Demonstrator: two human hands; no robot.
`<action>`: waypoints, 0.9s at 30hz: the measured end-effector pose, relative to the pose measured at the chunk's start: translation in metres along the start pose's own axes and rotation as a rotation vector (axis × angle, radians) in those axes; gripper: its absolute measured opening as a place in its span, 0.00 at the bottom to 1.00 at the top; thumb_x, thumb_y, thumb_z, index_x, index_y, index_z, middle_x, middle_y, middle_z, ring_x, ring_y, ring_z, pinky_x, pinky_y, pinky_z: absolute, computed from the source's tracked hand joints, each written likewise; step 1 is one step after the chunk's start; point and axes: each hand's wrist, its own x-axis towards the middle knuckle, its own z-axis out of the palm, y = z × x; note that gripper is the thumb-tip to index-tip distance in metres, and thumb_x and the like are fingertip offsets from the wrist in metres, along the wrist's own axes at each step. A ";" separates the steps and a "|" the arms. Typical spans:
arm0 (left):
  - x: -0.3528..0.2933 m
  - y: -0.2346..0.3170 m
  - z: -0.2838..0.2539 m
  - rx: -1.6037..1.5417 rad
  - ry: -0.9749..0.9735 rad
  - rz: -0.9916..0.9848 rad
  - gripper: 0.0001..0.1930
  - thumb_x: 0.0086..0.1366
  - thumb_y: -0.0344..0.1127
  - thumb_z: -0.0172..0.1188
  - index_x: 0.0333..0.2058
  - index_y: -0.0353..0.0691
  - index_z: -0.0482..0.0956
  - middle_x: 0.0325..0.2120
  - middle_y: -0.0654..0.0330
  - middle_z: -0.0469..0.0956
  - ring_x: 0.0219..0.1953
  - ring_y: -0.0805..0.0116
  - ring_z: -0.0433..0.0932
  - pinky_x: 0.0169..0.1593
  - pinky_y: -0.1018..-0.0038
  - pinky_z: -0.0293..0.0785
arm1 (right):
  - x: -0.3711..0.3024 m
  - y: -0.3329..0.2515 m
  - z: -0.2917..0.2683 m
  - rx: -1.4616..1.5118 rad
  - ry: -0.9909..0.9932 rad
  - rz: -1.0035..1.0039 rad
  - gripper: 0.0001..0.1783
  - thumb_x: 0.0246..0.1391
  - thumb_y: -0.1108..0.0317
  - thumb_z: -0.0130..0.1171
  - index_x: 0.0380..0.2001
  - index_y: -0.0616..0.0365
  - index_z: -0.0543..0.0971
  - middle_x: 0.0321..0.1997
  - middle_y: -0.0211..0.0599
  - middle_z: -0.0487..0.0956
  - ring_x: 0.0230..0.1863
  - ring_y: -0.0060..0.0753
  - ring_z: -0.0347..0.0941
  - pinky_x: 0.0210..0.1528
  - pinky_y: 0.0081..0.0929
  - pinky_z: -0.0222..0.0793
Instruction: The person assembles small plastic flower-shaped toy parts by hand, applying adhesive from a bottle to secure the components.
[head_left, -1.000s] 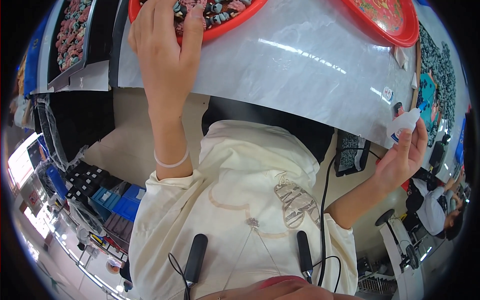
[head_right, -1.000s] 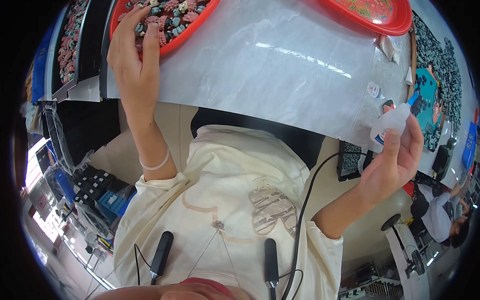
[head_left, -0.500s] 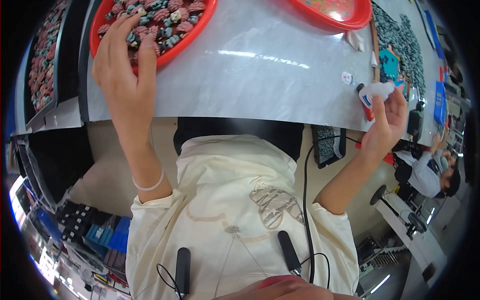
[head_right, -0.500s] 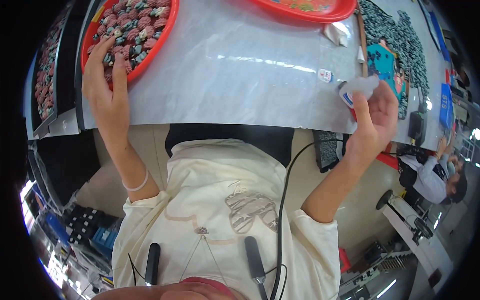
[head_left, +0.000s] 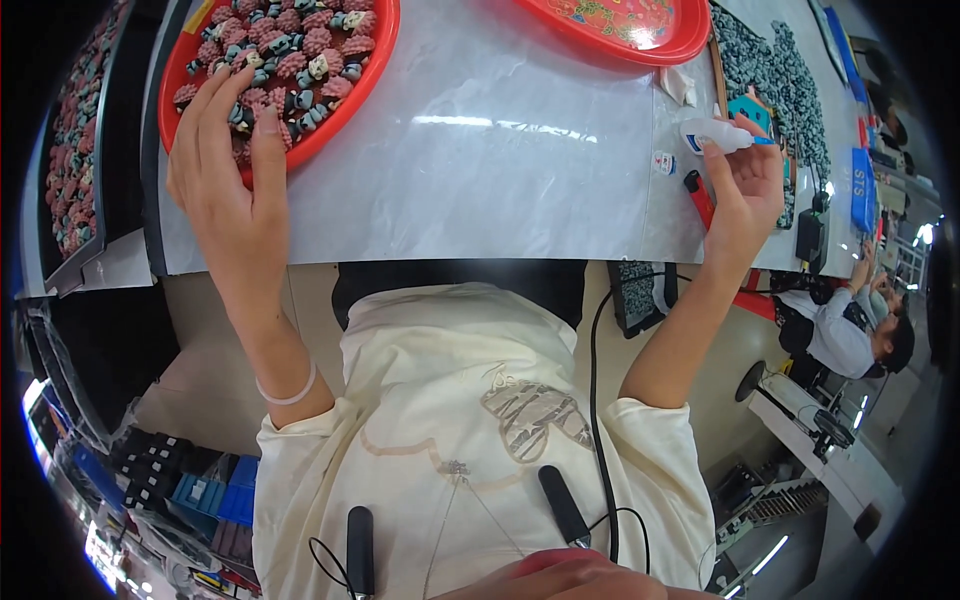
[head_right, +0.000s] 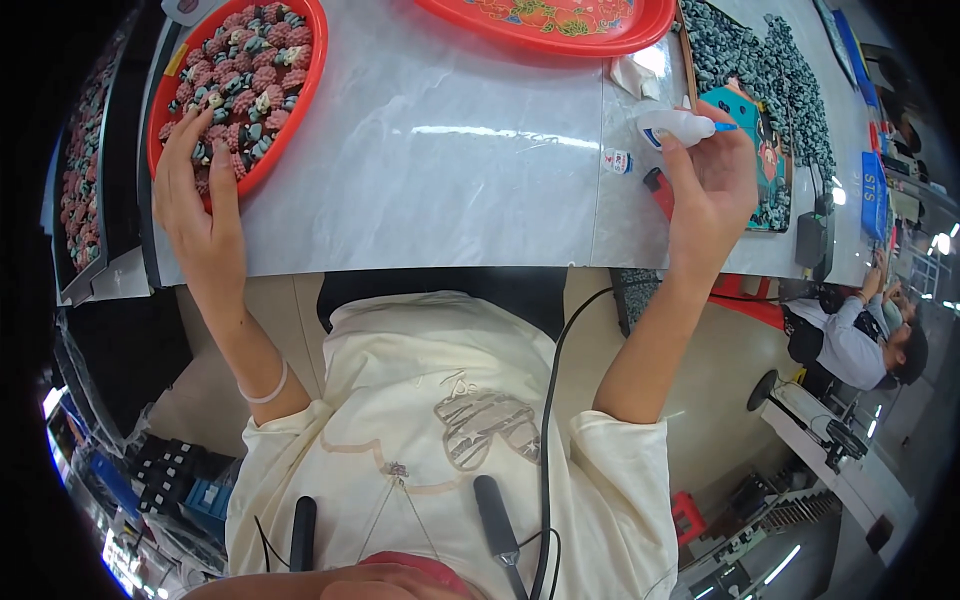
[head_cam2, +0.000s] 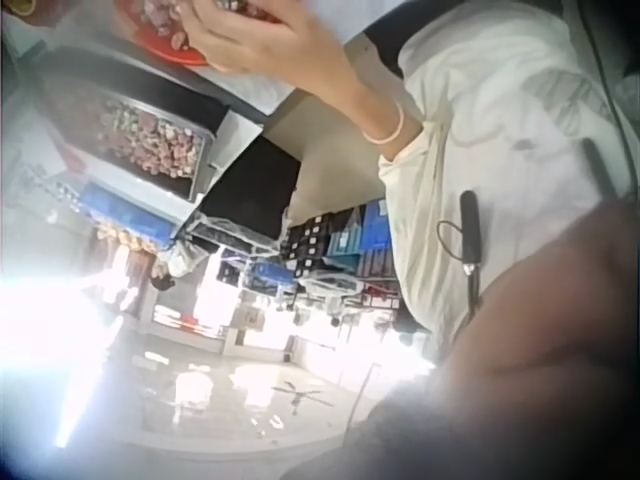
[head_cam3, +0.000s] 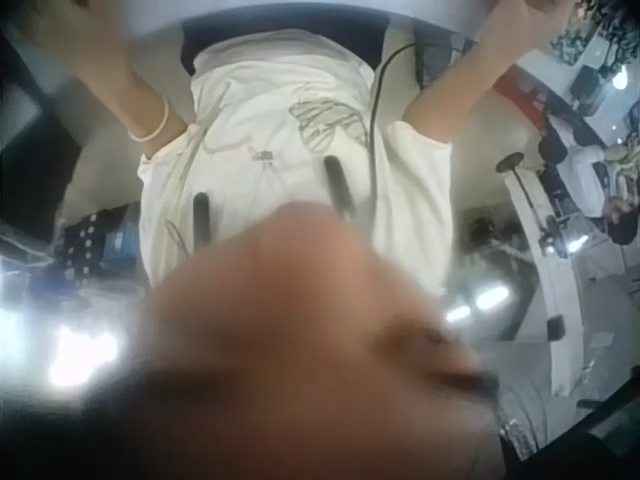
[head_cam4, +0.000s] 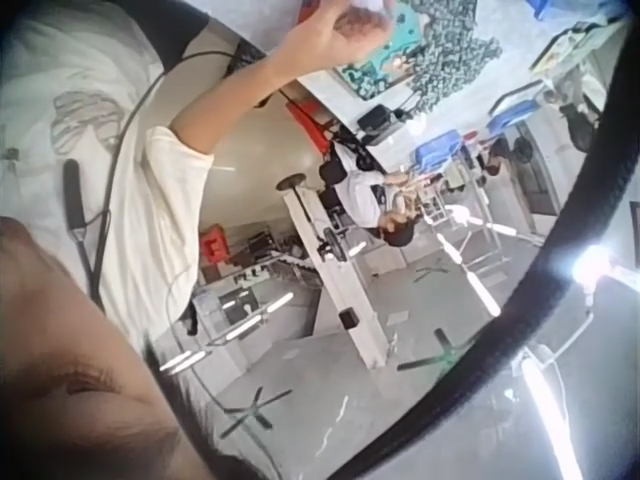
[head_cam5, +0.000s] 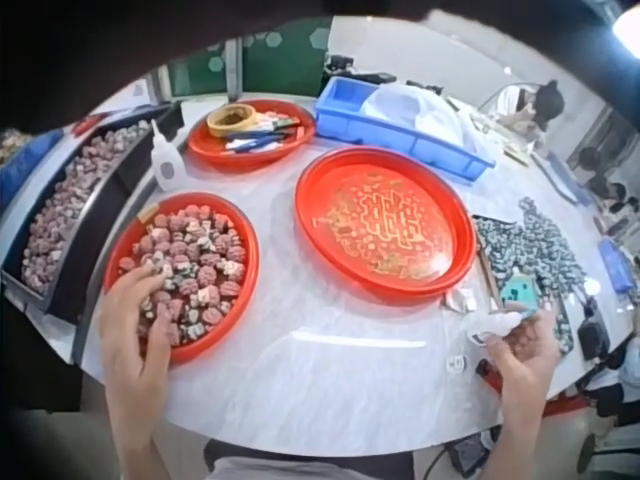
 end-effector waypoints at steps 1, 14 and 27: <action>0.000 0.000 0.001 -0.002 -0.002 0.001 0.15 0.61 0.39 0.51 0.46 0.44 0.73 0.49 0.60 0.70 0.53 0.62 0.66 0.57 0.66 0.52 | -0.001 0.000 -0.002 -0.002 0.002 0.001 0.20 0.45 0.81 0.58 0.44 0.66 0.70 0.40 0.42 0.75 0.44 0.28 0.71 0.49 0.23 0.67; 0.002 -0.003 0.002 -0.014 -0.003 0.023 0.14 0.61 0.38 0.51 0.45 0.43 0.73 0.48 0.60 0.72 0.52 0.62 0.67 0.56 0.67 0.54 | -0.035 -0.017 -0.033 -0.543 -0.090 -0.054 0.09 0.43 0.80 0.59 0.32 0.63 0.76 0.27 0.29 0.72 0.25 0.18 0.63 0.28 0.16 0.60; -0.003 0.000 0.002 -0.022 0.067 0.037 0.15 0.64 0.36 0.47 0.48 0.41 0.71 0.47 0.56 0.71 0.51 0.60 0.67 0.57 0.69 0.54 | -0.031 -0.018 -0.030 -0.790 -0.171 -0.254 0.08 0.48 0.76 0.57 0.34 0.64 0.76 0.30 0.29 0.72 0.22 0.19 0.56 0.27 0.16 0.55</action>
